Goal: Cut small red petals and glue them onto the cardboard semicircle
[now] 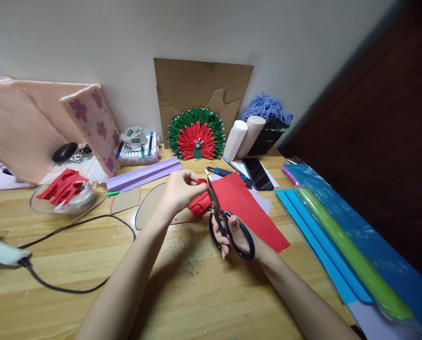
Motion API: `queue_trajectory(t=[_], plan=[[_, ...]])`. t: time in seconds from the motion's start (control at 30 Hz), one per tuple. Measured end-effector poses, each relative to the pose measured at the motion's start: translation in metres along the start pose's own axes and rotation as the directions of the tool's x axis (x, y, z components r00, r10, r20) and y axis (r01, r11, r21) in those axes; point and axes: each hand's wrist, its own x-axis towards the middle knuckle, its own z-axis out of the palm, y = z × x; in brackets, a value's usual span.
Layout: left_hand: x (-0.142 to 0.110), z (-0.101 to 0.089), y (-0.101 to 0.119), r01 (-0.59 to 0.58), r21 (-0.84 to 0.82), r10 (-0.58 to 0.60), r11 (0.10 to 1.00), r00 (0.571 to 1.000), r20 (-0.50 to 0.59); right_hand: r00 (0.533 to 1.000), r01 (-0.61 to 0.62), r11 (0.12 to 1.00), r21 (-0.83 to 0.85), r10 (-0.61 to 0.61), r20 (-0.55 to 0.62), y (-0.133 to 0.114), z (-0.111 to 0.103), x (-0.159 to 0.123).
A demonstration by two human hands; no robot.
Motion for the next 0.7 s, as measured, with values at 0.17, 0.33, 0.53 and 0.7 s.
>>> queue_trajectory(t=[0.17,0.33,0.53,0.7], plan=[[0.001,-0.001,-0.001,-0.007,0.0,0.007,1.0,1.0,0.021,1.0,0.01,1.0,-0.011,-0.01,-0.009,0.002,0.0,0.002],[0.006,-0.006,-0.006,0.014,-0.041,-0.01,0.999,0.996,0.086,1.0,0.013,1.0,-0.022,-0.013,-0.008,0.002,-0.001,0.002],[0.007,-0.011,-0.005,0.075,-0.126,-0.06,0.989,0.991,0.121,0.999,0.012,0.997,-0.07,-0.014,-0.032,-0.003,0.001,0.001],[0.006,-0.012,-0.001,0.113,-0.183,-0.087,0.977,0.986,0.146,0.998,0.024,0.994,-0.105,-0.03,-0.062,-0.004,0.001,0.0]])
